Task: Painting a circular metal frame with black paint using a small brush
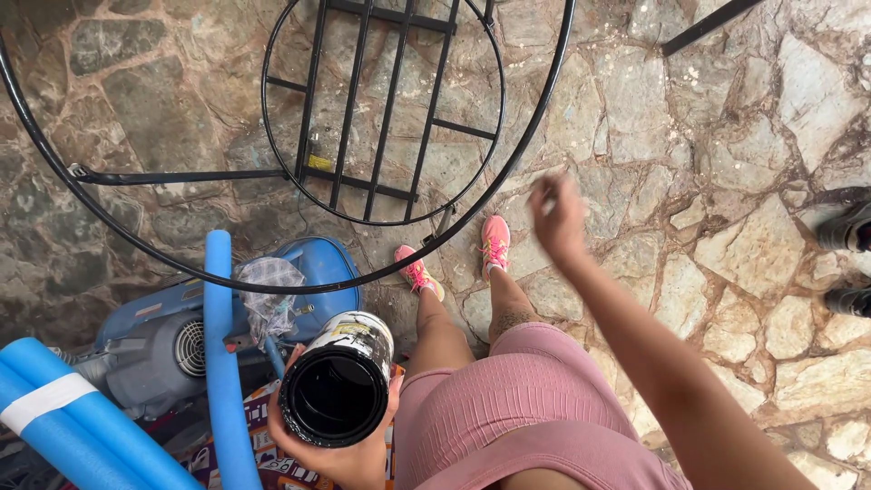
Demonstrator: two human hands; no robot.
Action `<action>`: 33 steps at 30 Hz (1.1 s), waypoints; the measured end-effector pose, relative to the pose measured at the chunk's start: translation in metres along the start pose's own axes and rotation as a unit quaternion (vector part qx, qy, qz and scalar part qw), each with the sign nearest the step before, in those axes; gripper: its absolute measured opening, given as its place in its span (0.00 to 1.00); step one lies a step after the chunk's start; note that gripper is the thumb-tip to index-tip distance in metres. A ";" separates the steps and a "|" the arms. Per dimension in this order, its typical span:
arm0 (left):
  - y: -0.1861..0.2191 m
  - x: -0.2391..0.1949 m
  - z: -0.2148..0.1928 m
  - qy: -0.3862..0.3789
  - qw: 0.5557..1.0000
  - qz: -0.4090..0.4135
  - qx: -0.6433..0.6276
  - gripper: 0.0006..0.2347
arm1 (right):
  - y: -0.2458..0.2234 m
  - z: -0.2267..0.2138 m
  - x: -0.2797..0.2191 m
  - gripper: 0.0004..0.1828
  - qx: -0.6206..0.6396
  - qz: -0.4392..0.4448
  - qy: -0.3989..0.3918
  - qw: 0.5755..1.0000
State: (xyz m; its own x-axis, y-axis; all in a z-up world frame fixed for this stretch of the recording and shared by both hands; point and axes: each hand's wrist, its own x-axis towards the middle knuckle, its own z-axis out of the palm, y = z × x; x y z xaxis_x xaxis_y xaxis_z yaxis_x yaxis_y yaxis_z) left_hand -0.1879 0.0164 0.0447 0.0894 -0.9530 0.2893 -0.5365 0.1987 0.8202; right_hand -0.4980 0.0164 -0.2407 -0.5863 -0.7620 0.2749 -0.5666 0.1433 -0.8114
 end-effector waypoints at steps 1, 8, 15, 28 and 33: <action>0.001 -0.002 0.000 0.002 1.000 0.000 0.000 0.45 | -0.011 0.002 -0.017 0.03 -0.004 0.010 -0.057 0.998; 0.000 0.001 0.003 0.006 1.000 -0.004 -0.001 0.45 | -0.020 -0.020 0.035 0.05 0.077 0.092 -0.039 0.992; 0.006 -0.007 0.010 0.018 1.000 -0.009 -0.002 0.45 | 0.013 -0.031 0.102 0.04 -0.086 -0.102 -0.031 0.990; 0.012 -0.011 0.024 0.047 0.999 -0.020 -0.007 0.46 | 0.006 -0.039 0.090 0.05 0.023 0.039 -0.128 0.991; 0.015 -0.014 0.025 0.054 0.998 -0.023 -0.006 0.46 | 0.031 -0.048 0.131 0.04 0.021 -0.013 -0.035 0.999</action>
State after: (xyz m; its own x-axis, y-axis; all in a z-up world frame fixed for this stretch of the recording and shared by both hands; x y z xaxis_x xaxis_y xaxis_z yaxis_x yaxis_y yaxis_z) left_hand -0.2185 0.0267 0.0407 0.2042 -0.9308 0.3031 -0.5202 0.1591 0.8391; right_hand -0.6205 -0.0487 -0.2048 -0.5290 -0.8079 0.2596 -0.5554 0.0983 -0.8257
